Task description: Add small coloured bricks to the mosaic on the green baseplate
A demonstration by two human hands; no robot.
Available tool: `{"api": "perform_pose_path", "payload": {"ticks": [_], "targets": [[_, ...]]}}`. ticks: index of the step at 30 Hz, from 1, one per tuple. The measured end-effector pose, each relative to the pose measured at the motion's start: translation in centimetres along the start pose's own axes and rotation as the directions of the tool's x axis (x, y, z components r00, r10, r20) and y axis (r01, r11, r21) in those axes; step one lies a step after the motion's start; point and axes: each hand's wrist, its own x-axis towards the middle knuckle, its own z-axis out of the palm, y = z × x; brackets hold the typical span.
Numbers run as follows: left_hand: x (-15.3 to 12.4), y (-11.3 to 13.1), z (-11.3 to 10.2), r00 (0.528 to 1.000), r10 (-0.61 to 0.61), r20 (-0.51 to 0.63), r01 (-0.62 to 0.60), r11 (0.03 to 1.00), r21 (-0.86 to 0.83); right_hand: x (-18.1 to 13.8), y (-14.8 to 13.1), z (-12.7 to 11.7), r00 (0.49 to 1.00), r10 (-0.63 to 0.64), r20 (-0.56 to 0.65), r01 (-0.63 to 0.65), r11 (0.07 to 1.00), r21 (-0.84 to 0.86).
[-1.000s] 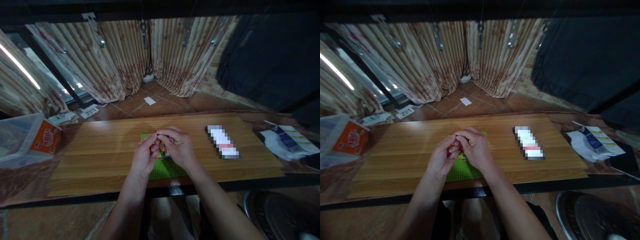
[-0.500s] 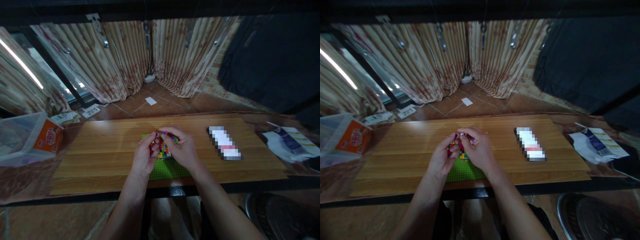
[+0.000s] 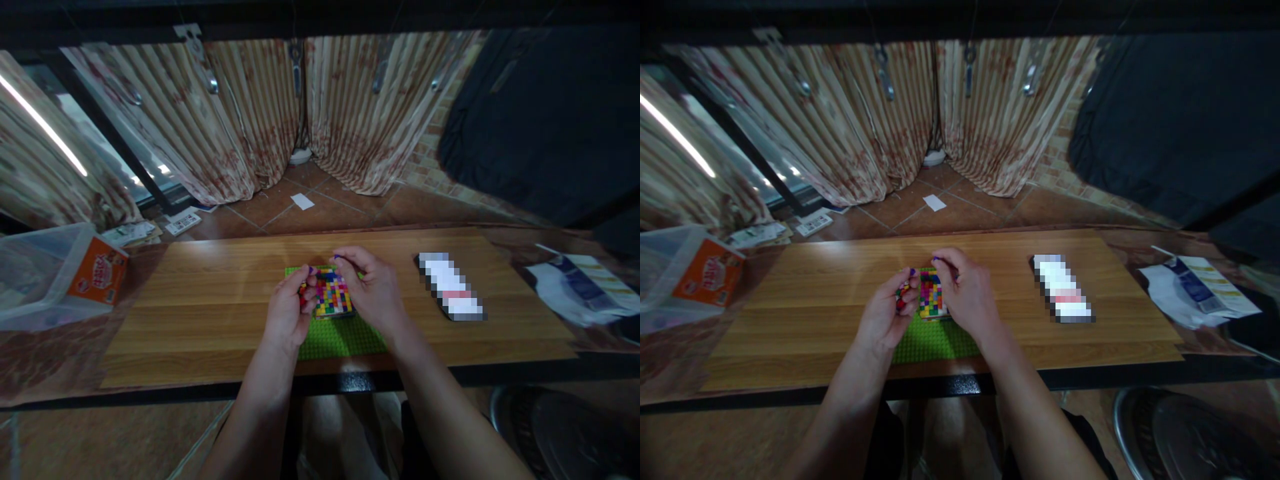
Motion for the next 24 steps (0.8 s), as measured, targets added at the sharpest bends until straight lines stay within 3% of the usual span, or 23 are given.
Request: {"api": "perform_pose_path", "payload": {"ticks": [7, 14, 24], "targets": [[0.1, -0.1, -0.1, 1.000, -0.007, -0.025, 0.008, 1.000, 0.003, 0.4, 0.6, -0.7, 1.000, 0.026, -0.013, -0.027, 0.999, -0.041], [0.2, -0.1, 0.0, 0.999, -0.012, -0.049, 0.012, 1.000, -0.009, 0.5, 1.7, -1.1, 0.996, 0.056, 0.068, -0.047, 0.990, -0.130], [0.3, 0.0, 0.0, 0.998, 0.016, -0.064, -0.016, 1.000, 0.004, 0.5, 3.3, -1.1, 0.968, 0.214, 0.135, -0.210, 0.977, -0.044]]}}
